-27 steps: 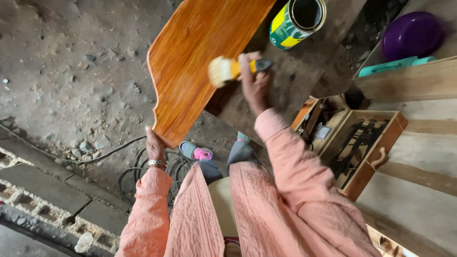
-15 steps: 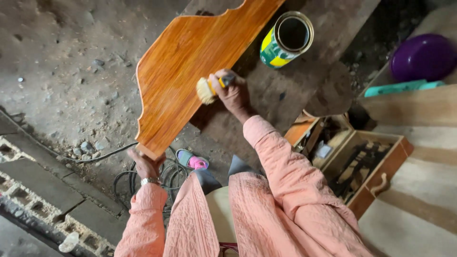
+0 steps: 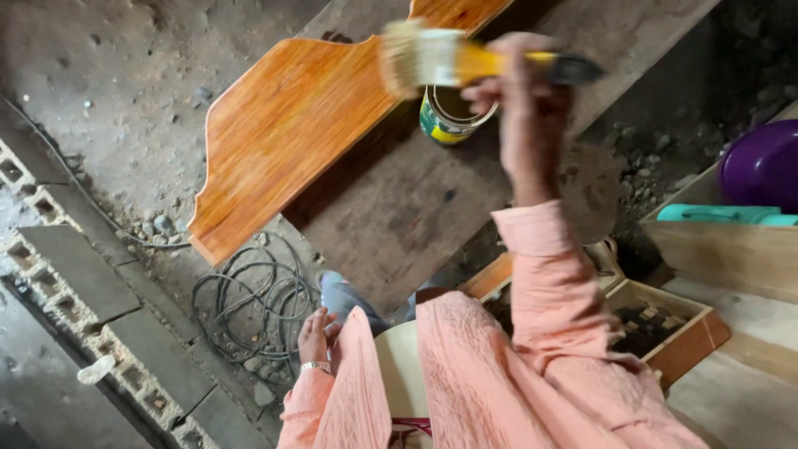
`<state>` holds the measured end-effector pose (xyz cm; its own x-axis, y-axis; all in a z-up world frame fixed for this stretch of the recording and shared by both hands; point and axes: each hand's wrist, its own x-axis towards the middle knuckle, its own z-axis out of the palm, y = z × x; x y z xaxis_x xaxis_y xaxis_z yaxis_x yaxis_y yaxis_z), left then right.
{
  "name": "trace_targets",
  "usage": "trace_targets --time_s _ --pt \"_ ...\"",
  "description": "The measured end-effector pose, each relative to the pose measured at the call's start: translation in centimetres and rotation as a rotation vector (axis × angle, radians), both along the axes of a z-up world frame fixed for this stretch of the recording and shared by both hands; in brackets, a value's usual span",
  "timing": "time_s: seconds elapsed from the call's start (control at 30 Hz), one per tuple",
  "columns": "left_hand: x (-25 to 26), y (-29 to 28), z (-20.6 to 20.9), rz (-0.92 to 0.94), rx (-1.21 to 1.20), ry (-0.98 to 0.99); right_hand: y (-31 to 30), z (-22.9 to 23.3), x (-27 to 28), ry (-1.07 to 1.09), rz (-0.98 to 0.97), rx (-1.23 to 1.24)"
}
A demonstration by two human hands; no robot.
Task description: Varnishing a shaped wooden furniture component using a paintbrush
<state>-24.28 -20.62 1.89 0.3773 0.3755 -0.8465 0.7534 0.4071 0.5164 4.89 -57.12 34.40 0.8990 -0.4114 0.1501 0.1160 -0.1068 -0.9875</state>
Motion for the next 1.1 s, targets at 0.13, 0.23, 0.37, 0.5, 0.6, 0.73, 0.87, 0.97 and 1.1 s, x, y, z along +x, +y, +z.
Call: trace_targets --time_s 0.13,0.23,0.37,0.5,0.6,0.73,0.87,0.97,1.1 --pt "-1.4 0.3 -0.6 -0.055 0.076 -0.166 -9.2 0.2 -3.8 0.015 -0.414 0.236" --pt "-1.5 0.9 -0.9 -0.052 0.143 -0.221 -15.2 -2.2 -8.9 -0.042 -0.645 0.424" --pt "-0.9 1.5 -0.7 -0.053 0.230 -0.374 -18.8 -4.9 -15.7 -0.115 -0.877 0.718" --pt "1.4 -1.1 5.7 -0.096 0.277 -0.518 -18.2 -6.3 -19.3 -0.064 -0.790 0.670" --pt "4.1 -3.7 5.4 -0.162 0.237 -0.671 -17.1 -5.5 -19.4 -0.118 -0.738 0.662" --pt "5.3 -7.4 7.3 -0.309 0.133 -0.797 -16.5 -5.7 -18.8 -0.077 -0.776 0.701" --pt "5.2 -10.4 7.5 -0.417 0.056 -0.765 -16.9 -6.1 -16.6 -0.018 -0.747 0.689" --pt "6.6 -13.1 10.8 -0.466 0.069 -0.689 -18.2 -6.4 -13.6 0.023 -0.742 0.670" --pt "11.6 -18.4 14.6 -0.640 0.254 -0.721 -21.4 -7.4 -8.0 0.015 -0.629 0.625"
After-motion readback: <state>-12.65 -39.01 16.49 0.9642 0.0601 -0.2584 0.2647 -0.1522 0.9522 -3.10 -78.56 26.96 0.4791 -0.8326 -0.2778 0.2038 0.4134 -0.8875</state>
